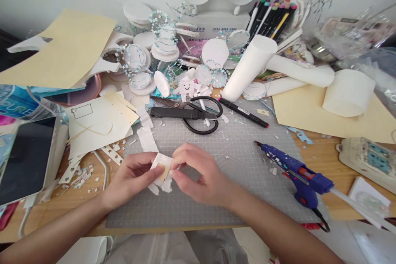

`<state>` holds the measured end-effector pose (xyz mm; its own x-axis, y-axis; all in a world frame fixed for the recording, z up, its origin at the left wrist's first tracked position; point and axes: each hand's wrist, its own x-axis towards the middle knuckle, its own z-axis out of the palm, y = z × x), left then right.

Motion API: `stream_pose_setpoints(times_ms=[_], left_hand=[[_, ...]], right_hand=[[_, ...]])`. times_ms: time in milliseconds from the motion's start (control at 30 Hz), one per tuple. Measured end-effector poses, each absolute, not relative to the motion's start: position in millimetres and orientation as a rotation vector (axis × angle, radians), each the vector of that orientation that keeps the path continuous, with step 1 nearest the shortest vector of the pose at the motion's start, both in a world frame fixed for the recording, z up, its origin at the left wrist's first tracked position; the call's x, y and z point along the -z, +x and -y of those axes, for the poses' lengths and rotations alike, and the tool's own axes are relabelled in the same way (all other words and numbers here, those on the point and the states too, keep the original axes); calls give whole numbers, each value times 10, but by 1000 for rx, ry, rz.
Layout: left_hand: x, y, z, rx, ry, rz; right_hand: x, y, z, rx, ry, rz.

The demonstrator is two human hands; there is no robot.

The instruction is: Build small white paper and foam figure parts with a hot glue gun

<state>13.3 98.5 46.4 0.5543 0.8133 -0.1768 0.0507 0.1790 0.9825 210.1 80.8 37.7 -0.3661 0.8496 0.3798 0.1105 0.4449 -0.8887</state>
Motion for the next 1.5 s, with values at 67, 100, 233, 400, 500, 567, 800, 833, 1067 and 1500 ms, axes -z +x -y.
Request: stream_pose_setpoints(times_ms=[67, 100, 233, 400, 500, 567, 800, 833, 1067, 1500], left_hand=[[-443, 138, -972, -678, 1413, -904], [-435, 142, -967, -691, 1482, -929], [-440, 149, -968, -735, 1666, -905], [-456, 140, -987, -792, 1650, -902], [-439, 144, -988, -755, 1579, -956], [-434, 153, -989, -793, 1486, -943], [-443, 176, -971, -860, 1222, -848], [-442, 176, -970, -853, 1214, -828], [-448, 175, -997, -863, 1210, -913], [-465, 169, -972, -768, 1399, -990]], right_hand=[[-362, 2091, -804, -1147, -876, 1657], [-354, 2086, -803, -1217, -903, 1576], [-344, 2081, -814, -1423, -925, 1371], [-360, 2091, -826, -1521, -888, 1411], [-358, 2084, -818, -1526, -906, 1390], [-360, 2076, -816, -1547, -938, 1384], [-419, 2077, -872, -1567, -1078, 1348], [-425, 2080, -880, -1561, -1074, 1333], [-406, 2084, -839, -1691, -1060, 1340], [-406, 2120, -865, -1545, -1171, 1547]])
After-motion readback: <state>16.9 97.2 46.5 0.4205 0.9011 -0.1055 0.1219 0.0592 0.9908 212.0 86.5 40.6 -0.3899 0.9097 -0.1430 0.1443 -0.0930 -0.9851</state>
